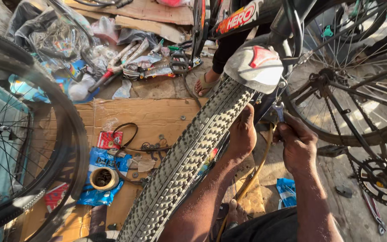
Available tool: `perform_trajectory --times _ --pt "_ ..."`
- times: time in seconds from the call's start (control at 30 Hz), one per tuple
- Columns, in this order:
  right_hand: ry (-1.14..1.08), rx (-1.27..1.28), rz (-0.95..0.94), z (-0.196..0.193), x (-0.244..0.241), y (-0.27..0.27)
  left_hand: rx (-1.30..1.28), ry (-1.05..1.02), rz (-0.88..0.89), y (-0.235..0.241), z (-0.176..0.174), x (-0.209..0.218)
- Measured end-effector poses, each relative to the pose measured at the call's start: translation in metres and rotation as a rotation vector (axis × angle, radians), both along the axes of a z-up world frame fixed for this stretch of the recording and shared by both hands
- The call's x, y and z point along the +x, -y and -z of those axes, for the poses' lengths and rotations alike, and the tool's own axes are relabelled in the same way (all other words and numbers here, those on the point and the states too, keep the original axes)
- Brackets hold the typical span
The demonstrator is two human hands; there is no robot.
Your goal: The person uses a wrench to tighten bolts on the front brake caliper of a bicycle. They then use a screwdriver to adjust the brake cable tension and test the brake lever. The person continues to adjust the brake pads and cable tension to ensure proper alignment and function.
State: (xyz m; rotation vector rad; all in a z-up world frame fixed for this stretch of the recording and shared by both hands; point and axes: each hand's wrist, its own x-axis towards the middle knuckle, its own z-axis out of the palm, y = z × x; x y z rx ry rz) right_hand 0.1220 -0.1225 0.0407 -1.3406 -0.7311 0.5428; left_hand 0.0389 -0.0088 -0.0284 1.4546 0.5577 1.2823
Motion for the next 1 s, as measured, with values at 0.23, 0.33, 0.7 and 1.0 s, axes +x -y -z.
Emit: perform_trajectory --times 0.23,0.33,0.7,1.0 --pt "-0.022 0.151 0.026 -0.022 -0.008 0.003 -0.376 0.375 0.080 0.001 0.007 0.012" --pt "0.048 0.158 -0.036 -0.025 -0.015 0.002 -0.318 0.412 0.064 0.003 0.005 0.012" --pt "0.447 0.050 -0.095 -0.056 0.002 -0.021 0.283 -0.201 -0.252 -0.005 0.000 -0.014" --pt "0.279 0.046 -0.072 -0.065 0.008 -0.038 -0.272 0.114 0.082 0.008 -0.054 -0.031"
